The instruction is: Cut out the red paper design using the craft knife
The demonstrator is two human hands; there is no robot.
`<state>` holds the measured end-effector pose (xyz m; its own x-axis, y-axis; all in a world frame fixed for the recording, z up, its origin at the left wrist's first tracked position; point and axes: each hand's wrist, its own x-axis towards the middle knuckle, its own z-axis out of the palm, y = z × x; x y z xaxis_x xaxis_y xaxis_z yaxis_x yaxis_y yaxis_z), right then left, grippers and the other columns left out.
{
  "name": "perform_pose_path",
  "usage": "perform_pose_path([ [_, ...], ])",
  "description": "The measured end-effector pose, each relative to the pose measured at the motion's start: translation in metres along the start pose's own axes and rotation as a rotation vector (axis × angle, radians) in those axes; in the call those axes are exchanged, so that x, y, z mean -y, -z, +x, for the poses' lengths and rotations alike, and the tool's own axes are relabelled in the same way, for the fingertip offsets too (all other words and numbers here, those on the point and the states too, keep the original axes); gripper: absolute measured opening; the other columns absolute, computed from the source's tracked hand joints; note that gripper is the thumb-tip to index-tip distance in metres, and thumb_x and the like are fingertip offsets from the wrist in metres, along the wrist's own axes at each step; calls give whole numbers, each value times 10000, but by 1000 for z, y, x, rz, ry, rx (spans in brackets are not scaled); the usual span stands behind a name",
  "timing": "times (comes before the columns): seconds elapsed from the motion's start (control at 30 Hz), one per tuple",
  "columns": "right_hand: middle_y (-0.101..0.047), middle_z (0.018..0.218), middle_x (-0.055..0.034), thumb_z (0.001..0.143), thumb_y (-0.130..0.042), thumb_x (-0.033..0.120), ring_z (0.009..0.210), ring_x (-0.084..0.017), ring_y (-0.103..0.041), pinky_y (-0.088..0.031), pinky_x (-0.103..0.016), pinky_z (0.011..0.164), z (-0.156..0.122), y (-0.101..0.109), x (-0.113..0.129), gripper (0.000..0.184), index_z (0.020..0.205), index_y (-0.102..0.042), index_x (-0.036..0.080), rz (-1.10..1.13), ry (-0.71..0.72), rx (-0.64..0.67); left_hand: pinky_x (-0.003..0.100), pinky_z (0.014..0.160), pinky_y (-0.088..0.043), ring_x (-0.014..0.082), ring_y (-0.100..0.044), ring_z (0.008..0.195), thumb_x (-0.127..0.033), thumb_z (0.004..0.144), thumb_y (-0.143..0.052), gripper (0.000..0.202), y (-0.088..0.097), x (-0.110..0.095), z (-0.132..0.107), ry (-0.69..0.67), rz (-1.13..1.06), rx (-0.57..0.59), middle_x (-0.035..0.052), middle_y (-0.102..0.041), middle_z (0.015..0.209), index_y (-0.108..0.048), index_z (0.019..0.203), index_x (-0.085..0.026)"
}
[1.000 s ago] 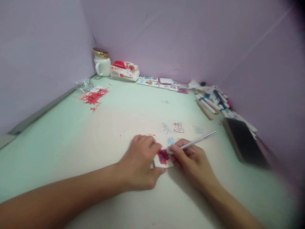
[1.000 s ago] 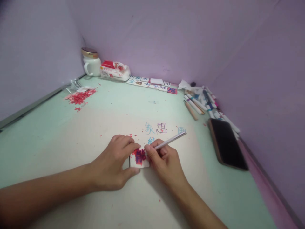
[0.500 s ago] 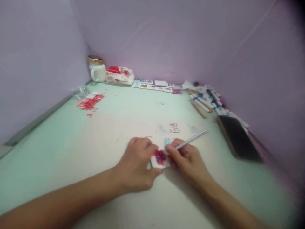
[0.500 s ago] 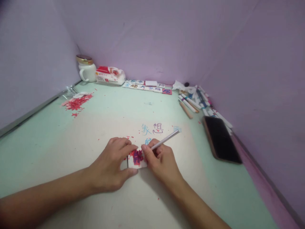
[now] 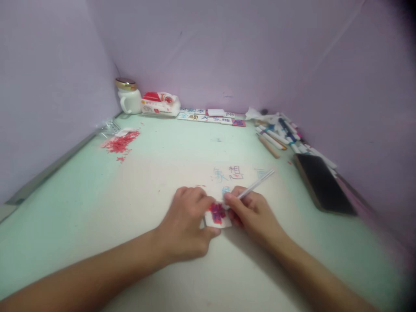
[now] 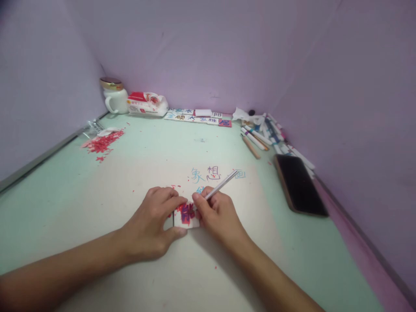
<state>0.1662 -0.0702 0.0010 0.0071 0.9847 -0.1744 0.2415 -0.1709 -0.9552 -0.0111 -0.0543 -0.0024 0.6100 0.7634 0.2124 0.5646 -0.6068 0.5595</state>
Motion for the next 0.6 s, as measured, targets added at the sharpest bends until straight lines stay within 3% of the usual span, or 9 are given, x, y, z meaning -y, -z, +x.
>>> perform_pose_path([
  [0.23, -498, 461, 58, 851, -559, 448, 427, -85, -404, -285, -209, 435, -2, 3, -8, 329, 648, -480, 201, 14, 78, -6, 453, 901, -369, 247, -517, 924, -224, 726, -644, 292, 1, 1, 2, -12, -30, 34, 74, -530, 934, -612, 1008, -159],
  [0.6, -435, 464, 62, 891, -445, 407, 440, -102, -392, -317, -228, 453, -5, -1, -4, 324, 625, -420, 225, -313, 240, -103, 448, 899, -371, 243, -522, 910, -206, 705, -669, 289, 0, 1, 0, -14, -37, 9, 72, -526, 907, -624, 983, -142],
])
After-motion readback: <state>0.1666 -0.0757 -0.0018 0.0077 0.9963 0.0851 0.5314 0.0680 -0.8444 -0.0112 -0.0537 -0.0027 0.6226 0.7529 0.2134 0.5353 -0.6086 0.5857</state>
